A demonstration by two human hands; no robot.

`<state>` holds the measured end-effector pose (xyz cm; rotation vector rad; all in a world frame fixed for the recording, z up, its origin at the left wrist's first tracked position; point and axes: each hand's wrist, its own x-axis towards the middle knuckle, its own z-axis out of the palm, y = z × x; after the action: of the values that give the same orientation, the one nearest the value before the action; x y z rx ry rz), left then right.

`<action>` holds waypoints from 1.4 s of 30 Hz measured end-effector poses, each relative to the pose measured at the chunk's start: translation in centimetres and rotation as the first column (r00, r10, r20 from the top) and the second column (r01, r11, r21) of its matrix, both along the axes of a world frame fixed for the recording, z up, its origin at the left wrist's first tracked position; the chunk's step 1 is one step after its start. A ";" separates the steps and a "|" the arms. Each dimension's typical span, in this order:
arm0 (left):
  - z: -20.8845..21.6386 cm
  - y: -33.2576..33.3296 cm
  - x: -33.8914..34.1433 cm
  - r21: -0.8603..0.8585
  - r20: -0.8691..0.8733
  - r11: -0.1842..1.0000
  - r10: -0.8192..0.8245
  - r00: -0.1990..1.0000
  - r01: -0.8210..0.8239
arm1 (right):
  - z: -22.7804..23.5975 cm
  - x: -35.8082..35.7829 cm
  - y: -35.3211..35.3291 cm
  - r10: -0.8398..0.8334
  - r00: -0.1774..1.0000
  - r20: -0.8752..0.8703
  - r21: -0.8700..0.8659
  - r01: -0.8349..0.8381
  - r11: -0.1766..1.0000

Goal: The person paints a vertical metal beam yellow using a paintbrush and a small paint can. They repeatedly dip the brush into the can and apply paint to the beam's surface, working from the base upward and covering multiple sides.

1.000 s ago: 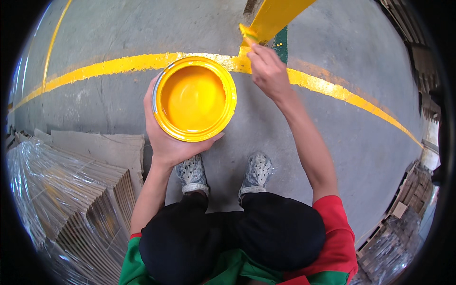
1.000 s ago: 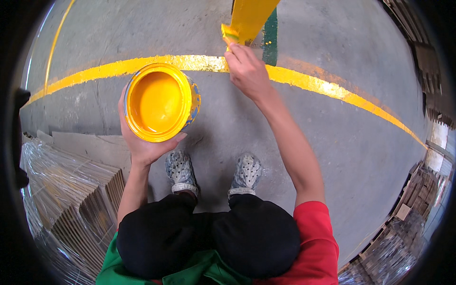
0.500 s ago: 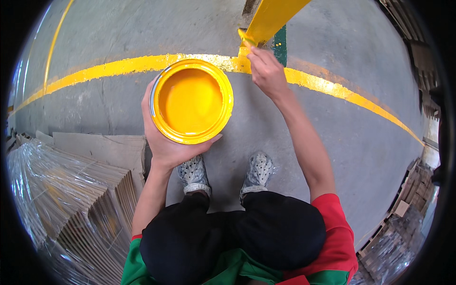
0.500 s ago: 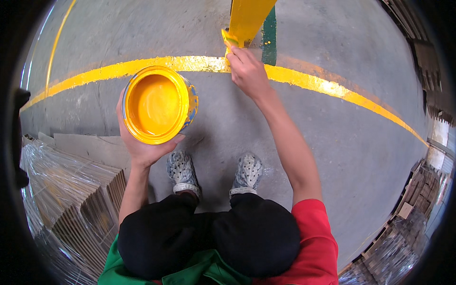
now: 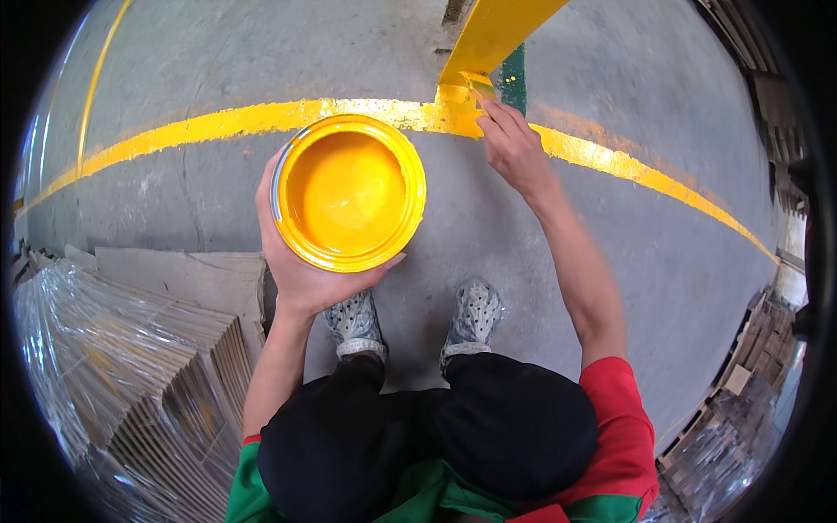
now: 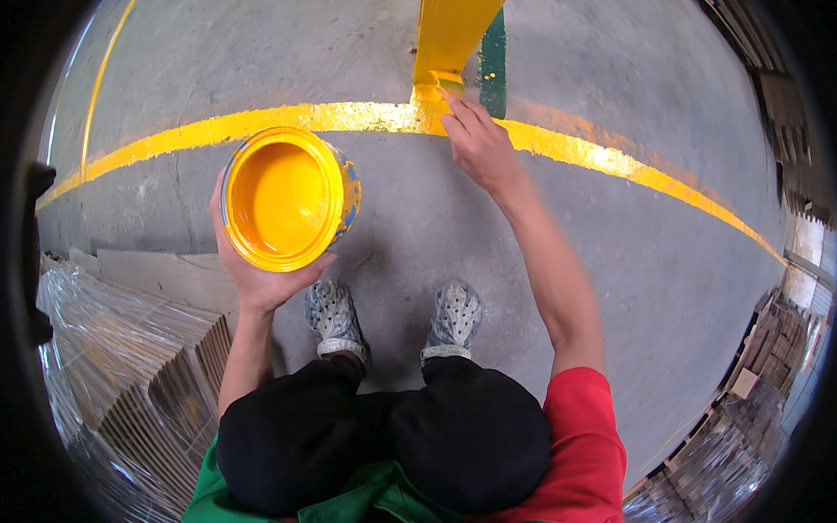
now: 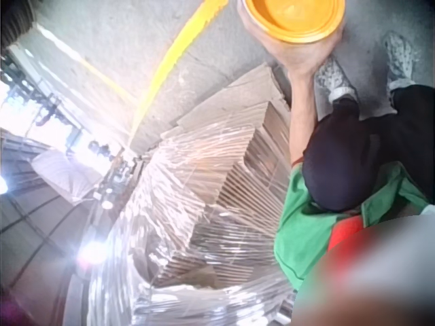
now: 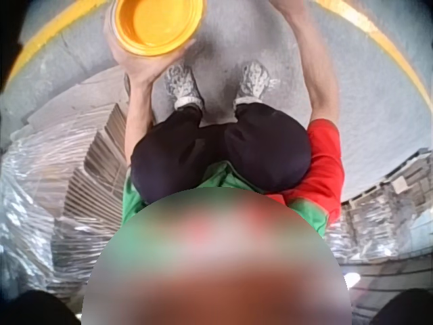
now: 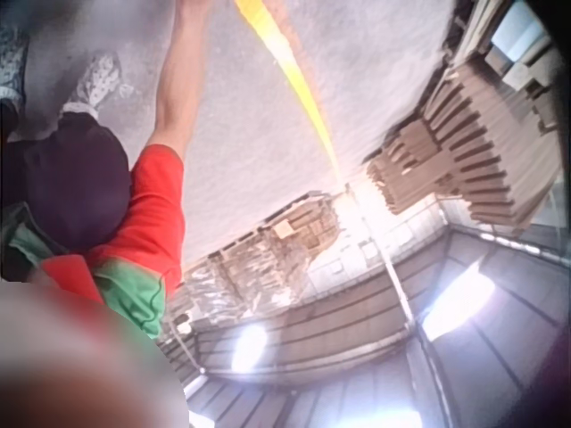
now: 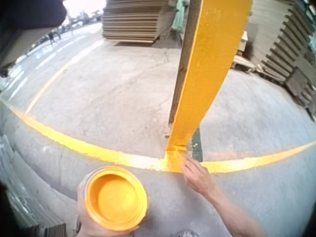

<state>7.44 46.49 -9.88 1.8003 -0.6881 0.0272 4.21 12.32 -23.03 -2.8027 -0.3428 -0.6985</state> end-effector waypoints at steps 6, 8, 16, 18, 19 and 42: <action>0.1 -0.7 -0.1 -0.016 -0.037 0.999 -0.029 0.999 0.029 | -0.5 0.3 -0.8 0.011 0.978 -0.207 -0.056 -0.023 0.998; 0.2 -0.7 -0.2 -0.005 -0.033 0.999 -0.033 0.999 0.032 | 0.4 0.8 -1.2 -0.020 0.982 -0.190 -0.069 0.007 0.998; -0.2 -0.3 0.0 0.043 -0.039 0.999 -0.006 0.999 0.008 | 1.9 -0.6 -0.3 0.000 0.991 0.130 -0.044 0.006 0.999; -0.2 -0.4 0.0 0.060 -0.043 0.998 -0.015 0.999 0.017 | 0.4 -0.2 -0.2 0.012 0.999 0.052 -0.041 -0.010 0.999; -0.1 -0.5 0.1 0.072 -0.032 0.997 -0.017 0.999 0.019 | -0.4 0.1 -0.2 0.010 1.000 0.007 -0.033 -0.010 0.999; 0.3 -0.8 -0.1 0.103 0.021 0.994 -0.028 0.999 0.025 | 0.6 -1.3 2.2 -0.167 0.982 -0.091 0.299 0.187 0.936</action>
<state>7.38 45.71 -9.56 1.8920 -0.7410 -0.0058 2.94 14.47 -22.41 -2.5695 0.0324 -0.6347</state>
